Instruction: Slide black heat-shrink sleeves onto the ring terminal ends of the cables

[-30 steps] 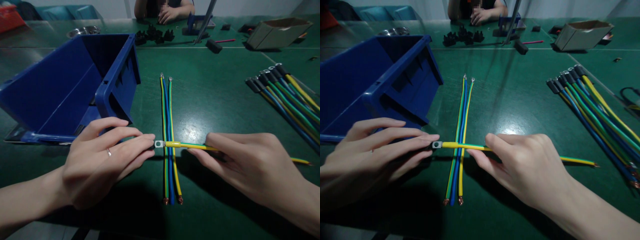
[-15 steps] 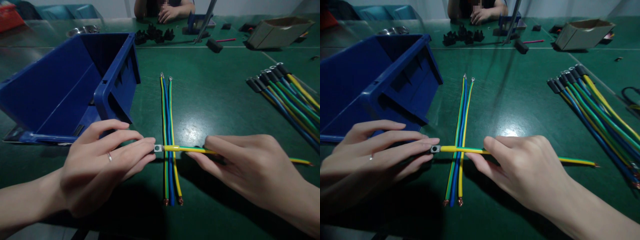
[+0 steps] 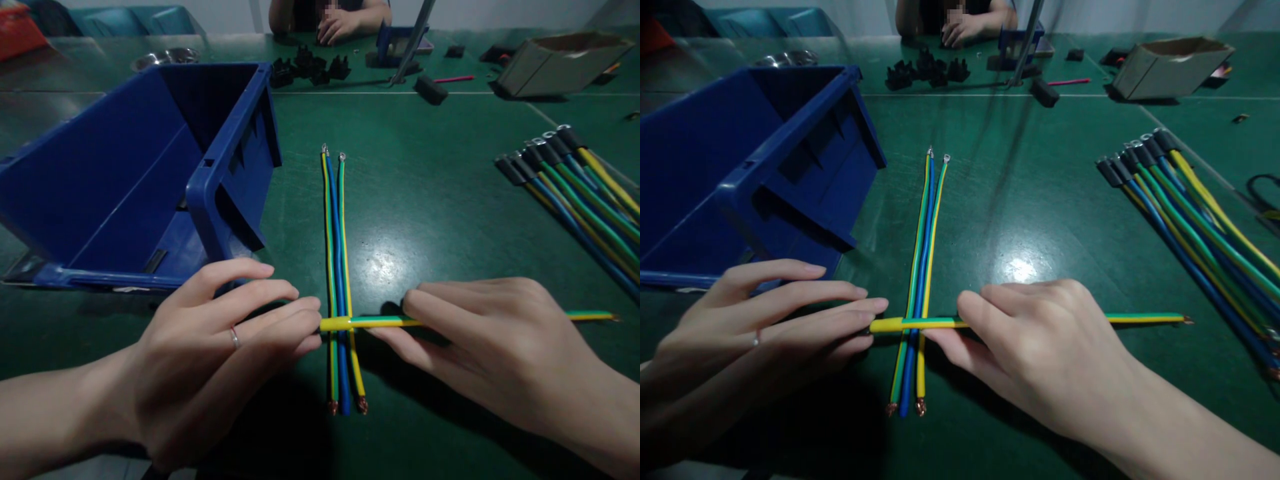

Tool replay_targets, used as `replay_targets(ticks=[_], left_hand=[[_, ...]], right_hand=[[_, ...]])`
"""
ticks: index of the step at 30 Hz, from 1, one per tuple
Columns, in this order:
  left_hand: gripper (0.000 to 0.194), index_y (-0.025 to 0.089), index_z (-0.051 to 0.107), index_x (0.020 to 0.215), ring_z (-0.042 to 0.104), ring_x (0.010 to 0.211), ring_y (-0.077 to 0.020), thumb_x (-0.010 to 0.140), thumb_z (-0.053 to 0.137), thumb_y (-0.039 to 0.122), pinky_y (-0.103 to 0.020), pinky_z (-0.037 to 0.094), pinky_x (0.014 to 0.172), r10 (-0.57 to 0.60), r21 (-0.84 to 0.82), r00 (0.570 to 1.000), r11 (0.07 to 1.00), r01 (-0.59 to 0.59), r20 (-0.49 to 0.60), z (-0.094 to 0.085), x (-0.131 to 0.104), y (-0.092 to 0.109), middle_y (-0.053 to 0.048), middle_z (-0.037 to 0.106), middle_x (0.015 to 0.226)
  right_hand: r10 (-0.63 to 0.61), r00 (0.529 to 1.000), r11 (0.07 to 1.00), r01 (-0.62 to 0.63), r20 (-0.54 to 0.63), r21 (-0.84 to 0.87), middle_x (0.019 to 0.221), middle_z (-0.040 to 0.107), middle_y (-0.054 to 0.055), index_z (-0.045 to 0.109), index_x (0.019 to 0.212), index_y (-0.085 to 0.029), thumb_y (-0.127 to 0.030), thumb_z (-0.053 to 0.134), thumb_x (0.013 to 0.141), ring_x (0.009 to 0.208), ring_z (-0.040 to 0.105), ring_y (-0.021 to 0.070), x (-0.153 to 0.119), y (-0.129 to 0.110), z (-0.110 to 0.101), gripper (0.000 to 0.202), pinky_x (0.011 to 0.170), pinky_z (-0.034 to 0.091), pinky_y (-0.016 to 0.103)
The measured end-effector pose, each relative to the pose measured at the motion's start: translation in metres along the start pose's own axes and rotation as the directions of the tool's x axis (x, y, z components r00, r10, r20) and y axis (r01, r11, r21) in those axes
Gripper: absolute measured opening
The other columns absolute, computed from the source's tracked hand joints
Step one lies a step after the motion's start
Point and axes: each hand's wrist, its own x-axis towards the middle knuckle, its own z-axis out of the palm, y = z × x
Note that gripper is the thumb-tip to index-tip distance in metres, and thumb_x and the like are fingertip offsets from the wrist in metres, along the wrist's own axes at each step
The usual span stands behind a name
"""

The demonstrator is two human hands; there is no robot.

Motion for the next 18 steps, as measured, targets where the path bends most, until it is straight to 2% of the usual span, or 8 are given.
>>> replay_targets(ticks=[3,7,12,18], left_hand=[[0.03,0.02,0.073,0.127,0.076,0.127,-0.0211,0.108,0.052,0.012,-0.036,0.047,0.129,-0.055,0.001,0.998,0.998,0.055,0.015,0.0004,0.0,0.0036,-0.002,0.084,0.131],[0.027,0.021,0.073,0.128,0.078,0.122,-0.0193,0.109,0.056,0.014,-0.033,0.048,0.126,0.013,0.022,1.0,1.0,-0.013,-0.004,0.0,-0.0006,0.0024,-0.001,0.084,0.129],[0.029,0.021,0.068,0.133,0.079,0.118,-0.0163,0.111,0.053,0.009,-0.032,0.05,0.122,-0.077,0.045,0.997,0.996,0.077,0.004,-0.0021,0.0004,0.0053,0.001,0.086,0.123],[0.027,0.024,0.068,0.133,0.078,0.12,-0.016,0.113,0.053,0.012,-0.03,0.047,0.123,-0.113,0.083,0.993,0.99,0.114,-0.024,-0.0017,0.0028,0.0097,0.004,0.086,0.119]], right_hand=[[-0.012,1.0,1.0,0.012,0.011,0.001,0.058,0.042,-0.008,0.051,0.075,-0.025,-0.038,0.053,0.118,0.041,0.04,0.0095,-0.0002,-0.0004,-0.0005,0.045,0.047,0.027,0.032],[-0.012,1.0,1.0,0.012,0.02,0.017,0.059,0.043,-0.008,0.052,0.075,-0.025,-0.04,0.05,0.119,0.042,0.039,0.0097,-0.0002,-0.0009,-0.0002,0.047,0.047,0.027,0.033],[-0.017,1.0,1.0,0.017,0.02,0.025,0.059,0.043,-0.008,0.053,0.076,-0.024,-0.037,0.051,0.119,0.043,0.039,0.0097,-0.0011,-0.001,0.0007,0.045,0.048,0.027,0.033],[-0.022,1.0,0.999,0.021,0.017,0.03,0.059,0.043,-0.008,0.051,0.075,-0.025,-0.037,0.052,0.118,0.043,0.038,0.0098,0.0007,-0.0017,-0.0007,0.045,0.048,0.026,0.034]])
